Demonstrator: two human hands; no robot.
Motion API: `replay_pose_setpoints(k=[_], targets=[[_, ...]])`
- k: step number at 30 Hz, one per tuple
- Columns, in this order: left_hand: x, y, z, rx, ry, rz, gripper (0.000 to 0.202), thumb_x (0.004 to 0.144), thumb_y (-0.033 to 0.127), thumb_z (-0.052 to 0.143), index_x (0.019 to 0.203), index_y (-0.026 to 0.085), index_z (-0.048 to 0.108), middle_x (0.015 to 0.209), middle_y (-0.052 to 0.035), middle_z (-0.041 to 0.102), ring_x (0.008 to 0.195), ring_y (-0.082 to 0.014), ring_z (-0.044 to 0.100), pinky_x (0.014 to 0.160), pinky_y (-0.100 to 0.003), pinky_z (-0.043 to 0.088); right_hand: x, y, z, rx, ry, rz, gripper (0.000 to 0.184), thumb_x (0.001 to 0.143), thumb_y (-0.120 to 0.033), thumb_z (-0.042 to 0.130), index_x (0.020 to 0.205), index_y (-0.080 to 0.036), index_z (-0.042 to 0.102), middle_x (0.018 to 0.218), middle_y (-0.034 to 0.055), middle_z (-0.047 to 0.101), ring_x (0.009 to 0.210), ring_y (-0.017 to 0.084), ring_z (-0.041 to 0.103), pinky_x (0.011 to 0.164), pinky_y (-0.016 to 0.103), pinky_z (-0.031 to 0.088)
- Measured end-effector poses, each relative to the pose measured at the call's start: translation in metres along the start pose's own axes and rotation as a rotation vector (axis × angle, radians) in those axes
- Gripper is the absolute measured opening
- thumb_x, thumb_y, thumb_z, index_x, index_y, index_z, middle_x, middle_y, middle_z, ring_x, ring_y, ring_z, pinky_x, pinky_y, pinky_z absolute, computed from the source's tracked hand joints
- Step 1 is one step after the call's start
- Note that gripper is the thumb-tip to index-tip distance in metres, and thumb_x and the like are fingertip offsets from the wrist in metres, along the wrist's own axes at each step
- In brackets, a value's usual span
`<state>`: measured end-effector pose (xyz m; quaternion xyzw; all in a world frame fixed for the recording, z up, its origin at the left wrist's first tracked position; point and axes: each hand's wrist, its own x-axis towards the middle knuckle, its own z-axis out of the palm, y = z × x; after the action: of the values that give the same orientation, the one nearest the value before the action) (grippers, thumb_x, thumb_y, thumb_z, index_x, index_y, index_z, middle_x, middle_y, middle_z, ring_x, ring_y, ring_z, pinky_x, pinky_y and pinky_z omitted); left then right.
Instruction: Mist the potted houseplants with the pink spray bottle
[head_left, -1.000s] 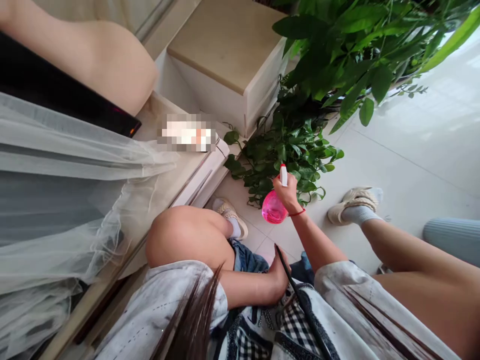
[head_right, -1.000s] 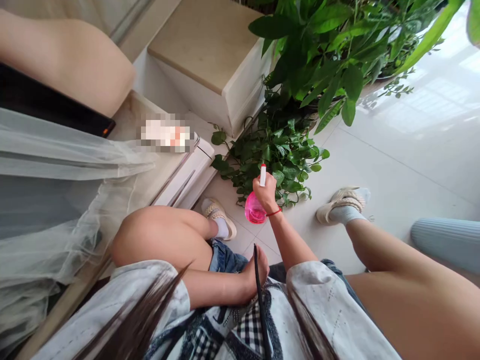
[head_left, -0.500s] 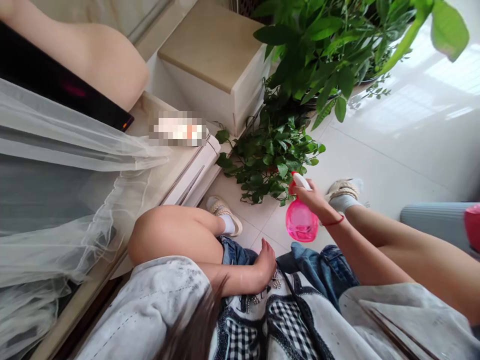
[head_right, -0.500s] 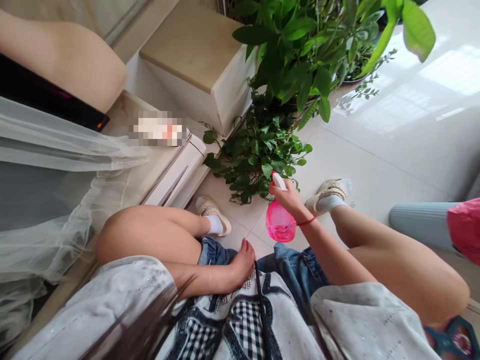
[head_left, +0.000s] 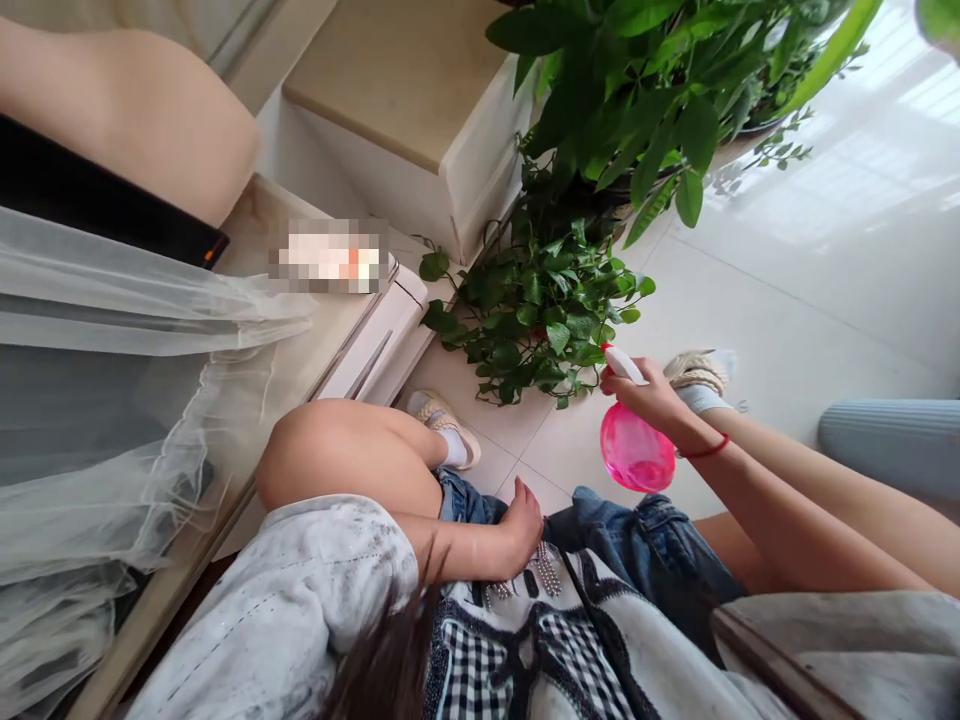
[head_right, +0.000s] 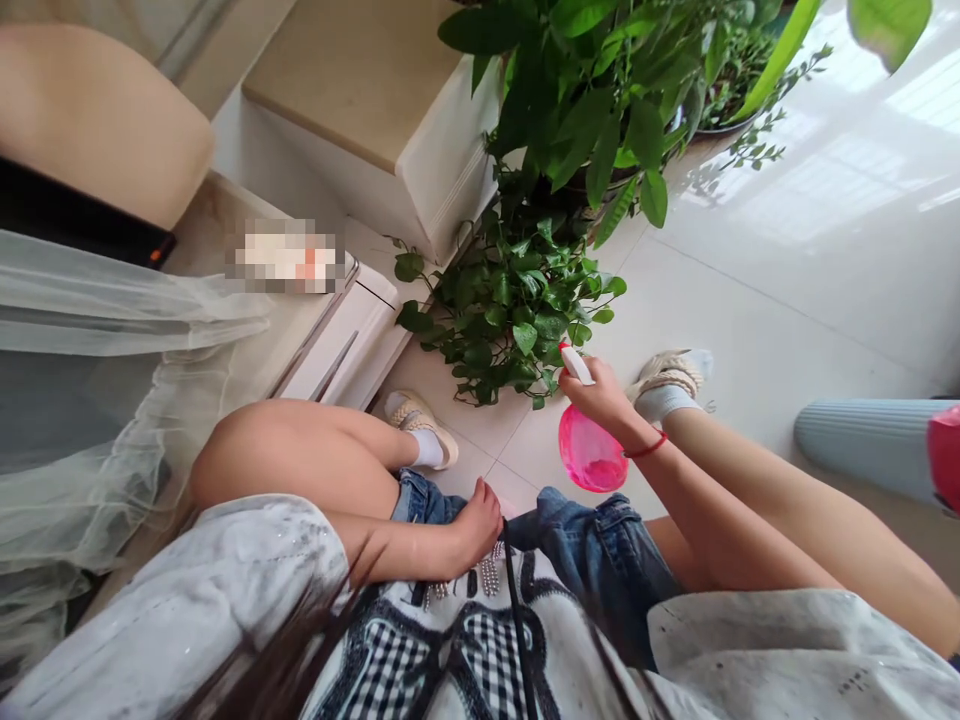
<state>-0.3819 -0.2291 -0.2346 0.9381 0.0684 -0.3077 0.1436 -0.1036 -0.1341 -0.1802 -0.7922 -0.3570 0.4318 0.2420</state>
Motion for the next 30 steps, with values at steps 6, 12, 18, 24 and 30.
replay_pose_setpoints(k=[6,12,18,24,30], targets=[[0.013,-0.003,-0.006,0.057,-0.119,0.043,0.05,0.084,0.021,0.068,0.133,0.011,0.074,0.133,-0.0254,0.07,0.132,-0.044,0.061,0.114,-0.067,0.043,0.009,0.001,-0.001,0.087,0.055,-0.099,0.015,0.07,-0.031,0.058,0.081,-0.023,0.064,0.083,0.0043,0.062,0.077,0.02,0.057,0.065,0.033,0.045],[0.018,-0.006,-0.012,0.06,-0.108,0.03,0.043,0.086,0.021,0.067,0.128,0.012,0.077,0.131,-0.0242,0.072,0.13,-0.042,0.062,0.114,-0.064,0.044,0.012,0.01,-0.001,0.172,0.032,0.036,0.008,0.071,-0.031,0.057,0.068,-0.024,0.054,0.061,-0.0001,0.05,0.057,0.015,0.044,0.052,0.031,0.034],[0.007,-0.011,-0.022,0.014,-0.032,-0.035,0.043,0.085,0.02,0.07,0.125,0.005,0.077,0.129,-0.0263,0.072,0.129,-0.0412,0.062,0.117,-0.059,0.042,-0.005,0.03,-0.003,0.119,-0.02,-0.002,0.012,0.071,-0.032,0.058,0.08,-0.025,0.061,0.073,0.0018,0.059,0.067,0.019,0.051,0.059,0.033,0.041],[0.008,-0.023,-0.037,0.017,-0.153,-0.01,0.041,0.095,0.017,0.057,0.131,0.008,0.074,0.134,-0.0238,0.07,0.131,-0.0395,0.062,0.115,-0.059,0.043,-0.009,0.023,0.0,0.059,0.019,-0.14,0.014,0.068,-0.03,0.055,0.08,-0.025,0.059,0.079,0.0028,0.061,0.076,0.02,0.054,0.068,0.034,0.044],[0.005,-0.032,-0.045,-0.016,-0.121,-0.061,0.04,0.096,0.013,0.056,0.132,0.004,0.072,0.133,-0.0259,0.07,0.128,-0.0375,0.063,0.114,-0.057,0.042,-0.005,0.007,0.003,0.149,0.033,0.028,0.01,0.069,-0.032,0.056,0.068,-0.025,0.049,0.06,-0.0009,0.048,0.058,0.015,0.042,0.053,0.03,0.033]])
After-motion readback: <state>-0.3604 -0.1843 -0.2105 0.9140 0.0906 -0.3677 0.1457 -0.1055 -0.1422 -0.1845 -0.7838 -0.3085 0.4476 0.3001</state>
